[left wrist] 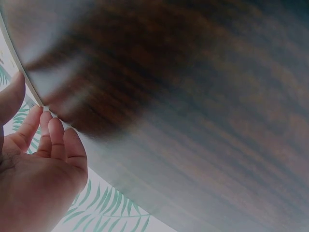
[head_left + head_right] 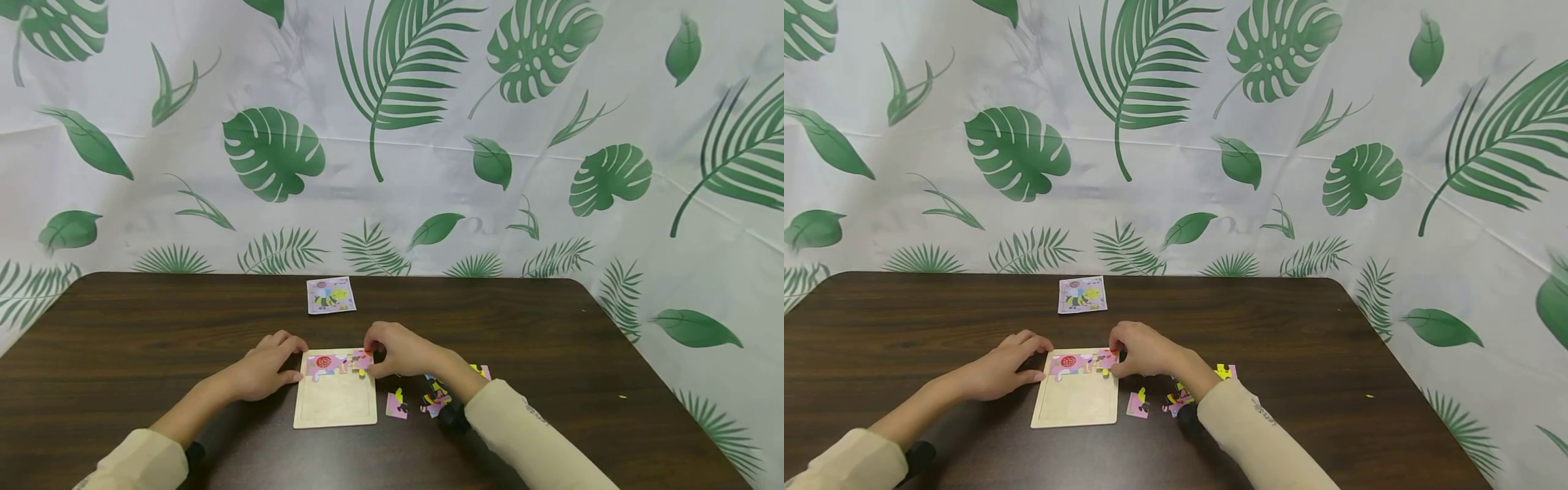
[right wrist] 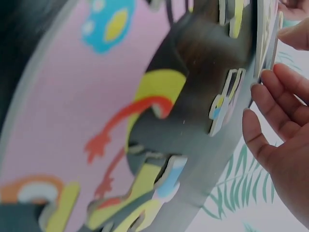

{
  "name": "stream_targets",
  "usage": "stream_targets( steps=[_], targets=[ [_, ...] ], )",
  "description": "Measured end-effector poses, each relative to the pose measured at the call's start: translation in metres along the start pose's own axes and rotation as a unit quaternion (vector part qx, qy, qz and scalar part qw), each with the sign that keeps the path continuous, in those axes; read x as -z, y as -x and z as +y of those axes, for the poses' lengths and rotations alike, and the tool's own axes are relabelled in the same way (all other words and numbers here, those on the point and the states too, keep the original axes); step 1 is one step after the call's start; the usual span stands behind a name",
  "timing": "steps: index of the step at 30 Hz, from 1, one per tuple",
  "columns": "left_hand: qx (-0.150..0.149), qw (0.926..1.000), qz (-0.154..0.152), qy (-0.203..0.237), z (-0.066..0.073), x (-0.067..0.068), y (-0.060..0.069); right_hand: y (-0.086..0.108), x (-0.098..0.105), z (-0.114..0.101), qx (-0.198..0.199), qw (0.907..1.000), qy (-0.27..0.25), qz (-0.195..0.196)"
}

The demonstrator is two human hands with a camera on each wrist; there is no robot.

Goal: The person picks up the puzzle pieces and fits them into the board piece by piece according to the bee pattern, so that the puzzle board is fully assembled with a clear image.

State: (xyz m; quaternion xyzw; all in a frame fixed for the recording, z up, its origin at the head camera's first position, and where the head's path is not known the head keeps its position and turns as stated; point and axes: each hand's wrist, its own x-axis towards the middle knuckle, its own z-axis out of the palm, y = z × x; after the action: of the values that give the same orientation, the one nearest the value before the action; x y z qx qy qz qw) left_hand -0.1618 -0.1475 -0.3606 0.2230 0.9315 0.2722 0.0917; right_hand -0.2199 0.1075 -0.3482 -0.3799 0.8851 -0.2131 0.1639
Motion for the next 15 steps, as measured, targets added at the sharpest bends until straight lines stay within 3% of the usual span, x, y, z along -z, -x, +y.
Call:
stream_targets(
  steps=[15],
  targets=[
    [0.004,1.0,0.001,-0.002,-0.0001,-0.0005,0.0002,-0.0051,-0.006,-0.0048,0.003,0.9996,0.026,-0.003]
  ],
)
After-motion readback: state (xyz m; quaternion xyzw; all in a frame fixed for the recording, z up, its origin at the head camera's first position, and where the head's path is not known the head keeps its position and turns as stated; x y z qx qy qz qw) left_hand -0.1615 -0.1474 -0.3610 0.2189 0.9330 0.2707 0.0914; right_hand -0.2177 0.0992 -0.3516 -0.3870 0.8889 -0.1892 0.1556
